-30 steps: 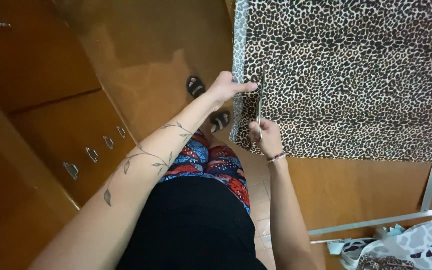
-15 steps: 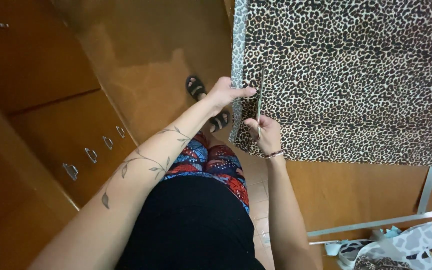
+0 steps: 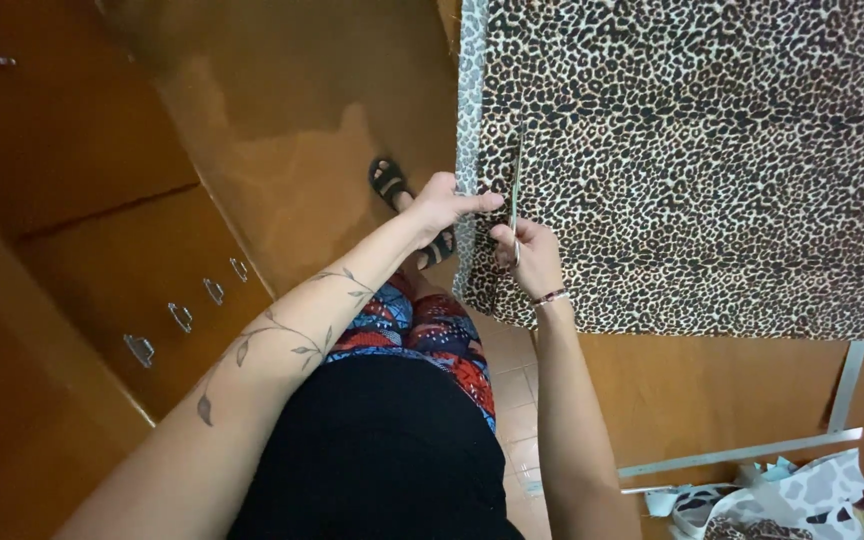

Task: The person cuts a large piece of leopard-print fabric on a wooden table using scissors. They trim the edges, fold the fabric, and place the cut piece on a stack of other patterned fabrics.

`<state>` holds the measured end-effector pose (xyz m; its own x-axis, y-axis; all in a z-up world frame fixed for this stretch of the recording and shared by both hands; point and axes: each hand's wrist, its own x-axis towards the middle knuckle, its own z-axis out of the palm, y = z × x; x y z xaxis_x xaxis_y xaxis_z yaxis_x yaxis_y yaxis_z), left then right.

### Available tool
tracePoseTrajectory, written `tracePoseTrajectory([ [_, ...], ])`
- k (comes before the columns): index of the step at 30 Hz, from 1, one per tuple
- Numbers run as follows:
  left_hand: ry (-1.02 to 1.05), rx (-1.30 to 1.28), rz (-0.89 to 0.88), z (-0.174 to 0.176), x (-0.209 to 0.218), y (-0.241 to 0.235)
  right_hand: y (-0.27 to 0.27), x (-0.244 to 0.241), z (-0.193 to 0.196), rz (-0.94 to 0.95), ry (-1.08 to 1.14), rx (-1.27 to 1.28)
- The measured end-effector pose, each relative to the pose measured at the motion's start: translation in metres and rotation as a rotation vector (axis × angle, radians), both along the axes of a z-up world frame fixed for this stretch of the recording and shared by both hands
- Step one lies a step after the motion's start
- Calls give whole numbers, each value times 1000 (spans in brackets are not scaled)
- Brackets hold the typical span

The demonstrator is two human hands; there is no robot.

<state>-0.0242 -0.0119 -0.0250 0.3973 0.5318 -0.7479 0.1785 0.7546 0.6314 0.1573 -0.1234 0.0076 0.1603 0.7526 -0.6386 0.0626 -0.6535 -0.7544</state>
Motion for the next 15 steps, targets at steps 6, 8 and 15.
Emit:
tracePoseTrajectory([
  [6, -71, 19, 18, 8, 21, -2, 5, -8, 10, -48, -35, 2],
  [8, -71, 9, 35, -11, 20, -8, 2, -6, 0, -45, -33, 6],
  [15, -112, -2, 27, -41, 18, -12, 28, 0, 12, 40, -75, -20],
])
